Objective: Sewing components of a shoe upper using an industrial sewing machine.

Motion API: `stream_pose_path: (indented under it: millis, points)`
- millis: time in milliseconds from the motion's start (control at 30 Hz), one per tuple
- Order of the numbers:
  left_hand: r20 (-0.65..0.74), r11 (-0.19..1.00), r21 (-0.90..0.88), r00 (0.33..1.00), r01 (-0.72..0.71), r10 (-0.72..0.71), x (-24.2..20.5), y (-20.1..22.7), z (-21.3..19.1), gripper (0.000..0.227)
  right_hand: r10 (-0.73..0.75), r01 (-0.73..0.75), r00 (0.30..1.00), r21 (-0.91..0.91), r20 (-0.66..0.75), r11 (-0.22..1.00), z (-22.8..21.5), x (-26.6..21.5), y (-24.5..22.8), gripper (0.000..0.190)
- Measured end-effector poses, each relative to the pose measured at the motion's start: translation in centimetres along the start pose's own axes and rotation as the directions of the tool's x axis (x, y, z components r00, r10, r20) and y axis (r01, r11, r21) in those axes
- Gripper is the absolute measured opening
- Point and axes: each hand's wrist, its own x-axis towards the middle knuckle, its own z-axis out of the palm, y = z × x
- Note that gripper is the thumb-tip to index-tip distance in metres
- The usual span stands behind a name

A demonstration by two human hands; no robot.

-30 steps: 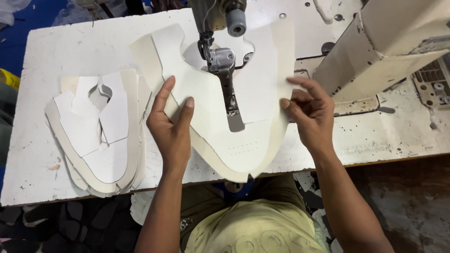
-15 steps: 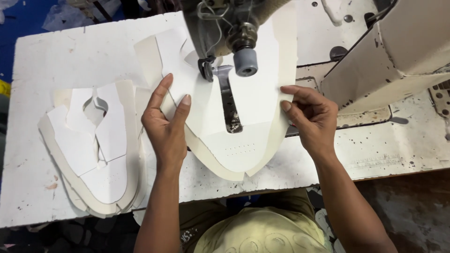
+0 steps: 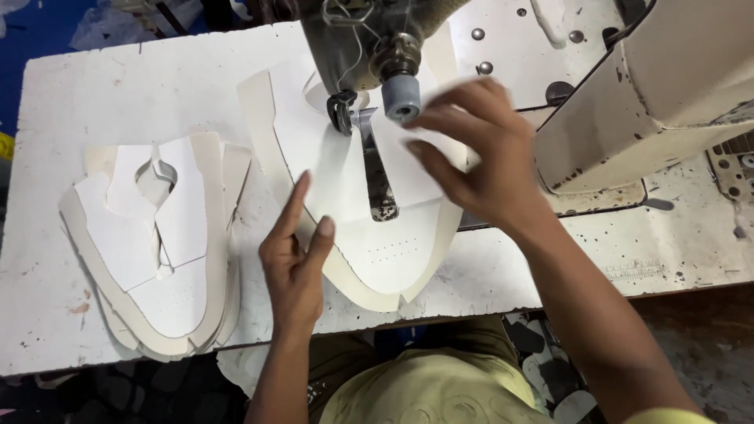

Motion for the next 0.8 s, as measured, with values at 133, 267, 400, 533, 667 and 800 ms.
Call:
stream_pose_path:
  millis: [133,267,400,533,667,800]
  points:
    - [0.098,0.859,-0.24,0.869,-0.453,0.485,0.3,0.6,0.5,0.047,-0.019,0.023,0.994,-0.04,0.107,0.999,3.7,2.7,0.9,0.021]
    - [0.142,0.848,-0.432,0.906,-0.306,0.399,1.6,0.7,0.2,0.041,0.036,-0.045,0.99,0.061,0.139,0.997,5.4,2.9,2.0,0.022]
    - [0.18,0.832,-0.463,0.887,-0.306,0.426,2.0,0.6,-0.2,0.041,0.0,0.004,0.989,-0.03,0.148,1.0,6.0,3.1,2.1,0.017]
    - [0.172,0.841,-0.436,0.888,-0.32,0.426,2.4,0.5,-0.6,0.043,0.055,-0.054,0.984,-0.011,0.167,0.998,6.0,2.8,2.0,0.013]
    - [0.184,0.833,-0.458,0.884,-0.309,0.429,2.8,0.0,-0.5,0.044,0.153,-0.171,0.968,0.074,0.2,0.983,6.3,2.5,2.6,0.01]
    - [0.172,0.829,-0.458,0.883,-0.32,0.436,3.0,0.1,-0.5,0.045,0.117,-0.137,0.977,0.108,0.178,0.985,6.6,2.1,2.9,0.011]
